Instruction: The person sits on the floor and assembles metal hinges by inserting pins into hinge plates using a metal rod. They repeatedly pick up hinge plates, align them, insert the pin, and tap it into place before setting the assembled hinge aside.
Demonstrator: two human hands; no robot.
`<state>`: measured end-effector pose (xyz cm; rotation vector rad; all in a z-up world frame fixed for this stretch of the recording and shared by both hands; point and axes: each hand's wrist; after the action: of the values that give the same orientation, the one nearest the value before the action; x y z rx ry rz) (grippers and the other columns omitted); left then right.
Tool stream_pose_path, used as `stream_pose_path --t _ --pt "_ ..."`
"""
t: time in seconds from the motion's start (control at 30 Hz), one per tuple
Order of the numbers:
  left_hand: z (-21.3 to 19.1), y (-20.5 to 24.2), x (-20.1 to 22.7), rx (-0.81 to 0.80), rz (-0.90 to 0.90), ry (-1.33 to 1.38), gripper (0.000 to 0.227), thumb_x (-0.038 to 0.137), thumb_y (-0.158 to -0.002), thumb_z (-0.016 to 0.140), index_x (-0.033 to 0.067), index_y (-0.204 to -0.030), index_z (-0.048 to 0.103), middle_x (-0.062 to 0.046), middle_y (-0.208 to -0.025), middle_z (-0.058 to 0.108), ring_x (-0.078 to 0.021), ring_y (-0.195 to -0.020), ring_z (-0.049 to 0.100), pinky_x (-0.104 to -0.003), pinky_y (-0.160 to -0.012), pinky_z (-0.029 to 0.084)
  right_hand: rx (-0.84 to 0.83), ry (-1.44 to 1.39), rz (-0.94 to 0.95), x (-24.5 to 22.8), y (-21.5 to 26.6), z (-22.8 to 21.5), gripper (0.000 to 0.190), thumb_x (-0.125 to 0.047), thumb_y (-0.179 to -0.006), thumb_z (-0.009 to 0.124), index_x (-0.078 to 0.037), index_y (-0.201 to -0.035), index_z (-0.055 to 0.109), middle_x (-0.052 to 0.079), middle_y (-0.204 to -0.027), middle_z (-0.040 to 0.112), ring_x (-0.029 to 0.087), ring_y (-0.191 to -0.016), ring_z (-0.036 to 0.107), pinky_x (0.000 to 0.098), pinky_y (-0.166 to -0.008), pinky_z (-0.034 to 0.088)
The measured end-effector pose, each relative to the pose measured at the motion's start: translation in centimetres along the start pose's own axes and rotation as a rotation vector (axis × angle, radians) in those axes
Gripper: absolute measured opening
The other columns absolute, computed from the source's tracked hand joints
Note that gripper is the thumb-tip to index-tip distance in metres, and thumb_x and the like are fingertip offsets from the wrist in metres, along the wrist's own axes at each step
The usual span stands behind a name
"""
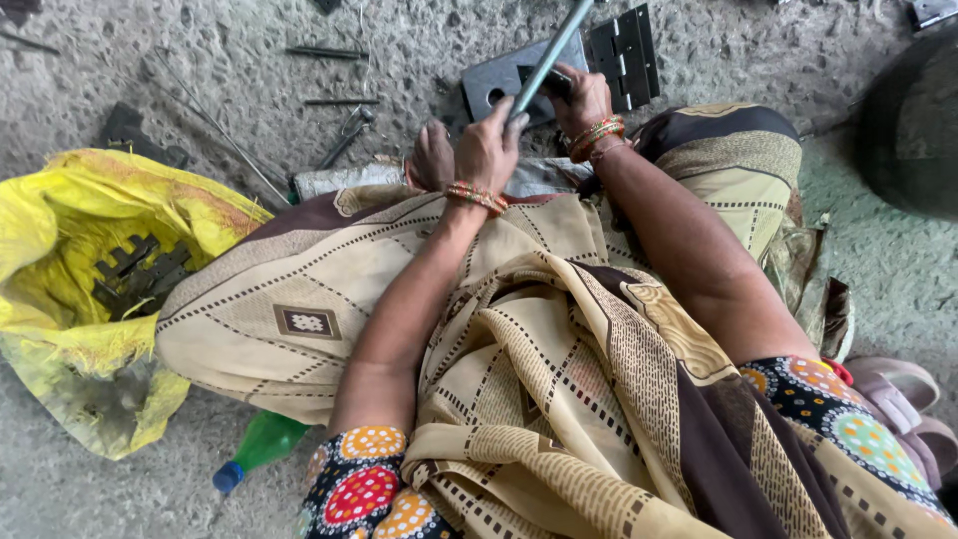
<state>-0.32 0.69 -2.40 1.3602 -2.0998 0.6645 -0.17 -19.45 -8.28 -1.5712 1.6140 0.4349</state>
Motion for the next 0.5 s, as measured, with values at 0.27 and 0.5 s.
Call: stream_pose_path --t 0.27,0.5 --pt "-10.7 -1.1 9.0 0.504 0.34 0.414 0.036 0.019 -0.116 0.06 0.0152 -0.15 0.051 -0.012 -0.097 0.075 -0.0193 -0.071 0.072 -0.032 -0.064 0.057 -0.009 -0.047 0.075 -0.2 -0.4 0.1 0.021 -0.016 -0.093 0.081 -0.01 -0.112 0.075 0.015 -0.089 0.076 0.029 -0.076 0.075 0.0354 -0.065 0.057" --pt "-4.8 -1.1 5.9 0.48 0.453 0.175 0.041 0.022 -0.111 0.06 0.0174 -0.15 0.046 -0.016 -0.098 0.077 -0.0217 -0.071 0.075 -0.037 -0.059 0.057 0.019 -0.189 0.018 0.2 -0.2 0.2 0.02 -0.007 -0.092 0.079 -0.009 -0.112 0.076 0.013 -0.09 0.077 0.023 -0.077 0.078 0.0351 -0.066 0.057"
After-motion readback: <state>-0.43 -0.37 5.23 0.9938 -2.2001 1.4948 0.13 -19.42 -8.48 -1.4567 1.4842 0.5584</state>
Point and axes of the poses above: each hand's wrist, its own y-axis away from the middle knuckle, its own z-axis out of the palm, x = y × z
